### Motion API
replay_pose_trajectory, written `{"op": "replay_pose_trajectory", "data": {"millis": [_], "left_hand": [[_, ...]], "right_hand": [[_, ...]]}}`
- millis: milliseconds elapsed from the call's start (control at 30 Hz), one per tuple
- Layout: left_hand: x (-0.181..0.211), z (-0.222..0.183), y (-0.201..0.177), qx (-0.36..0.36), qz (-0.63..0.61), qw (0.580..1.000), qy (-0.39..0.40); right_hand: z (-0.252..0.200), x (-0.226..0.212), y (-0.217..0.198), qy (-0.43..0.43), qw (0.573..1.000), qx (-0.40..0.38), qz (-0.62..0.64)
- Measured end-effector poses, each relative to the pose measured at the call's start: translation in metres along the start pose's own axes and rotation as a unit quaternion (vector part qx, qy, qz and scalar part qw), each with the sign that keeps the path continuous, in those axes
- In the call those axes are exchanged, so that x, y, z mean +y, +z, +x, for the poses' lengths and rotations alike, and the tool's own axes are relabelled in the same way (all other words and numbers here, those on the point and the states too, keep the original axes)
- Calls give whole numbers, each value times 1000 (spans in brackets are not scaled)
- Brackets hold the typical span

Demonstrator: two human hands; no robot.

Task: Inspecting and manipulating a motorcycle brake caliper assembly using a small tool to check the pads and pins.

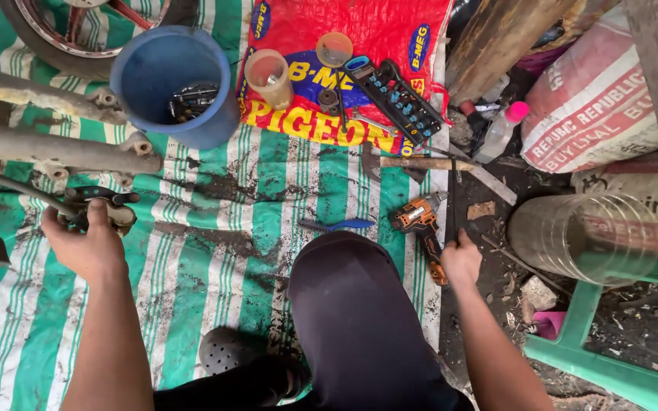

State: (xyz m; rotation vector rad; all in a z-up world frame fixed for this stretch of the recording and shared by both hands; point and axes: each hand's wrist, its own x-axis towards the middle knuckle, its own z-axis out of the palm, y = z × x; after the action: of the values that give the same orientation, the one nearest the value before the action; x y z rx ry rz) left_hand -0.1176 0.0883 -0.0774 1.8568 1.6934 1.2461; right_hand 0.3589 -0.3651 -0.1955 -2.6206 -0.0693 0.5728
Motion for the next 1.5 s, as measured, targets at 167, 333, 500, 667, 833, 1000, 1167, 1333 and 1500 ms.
{"op": "replay_pose_trajectory", "data": {"millis": [167, 333, 500, 667, 833, 1000, 1167, 1333, 1500], "left_hand": [[1, 7, -8, -2, 53, 998, 45], [6, 19, -13, -25, 67, 994, 85], [-18, 28, -7, 2, 86, 991, 105], [-22, 19, -22, -30, 73, 991, 110], [-5, 14, -56, -126, 87, 988, -8], [31, 6, -55, -125, -88, 974, -166], [109, 3, -61, -93, -368, 890, -255], [106, 21, -70, -121, -533, 771, -328], [97, 23, -59, -64, -522, 798, -294]], "right_hand": [[39, 2, 30, 0, 998, 34, -47], [65, 39, 58, -27, 983, -20, -179], [18, 94, 55, -118, 988, 21, -99], [-32, 135, 30, -116, 988, -59, -85], [-8, 56, -22, -171, 978, 49, 105], [-51, -170, -84, -392, 879, -34, 270], [-167, -334, -54, -506, 741, -304, 321], [-253, -377, 39, -459, 570, -599, 324], [-337, -377, 22, -618, 570, -456, 293]]}}
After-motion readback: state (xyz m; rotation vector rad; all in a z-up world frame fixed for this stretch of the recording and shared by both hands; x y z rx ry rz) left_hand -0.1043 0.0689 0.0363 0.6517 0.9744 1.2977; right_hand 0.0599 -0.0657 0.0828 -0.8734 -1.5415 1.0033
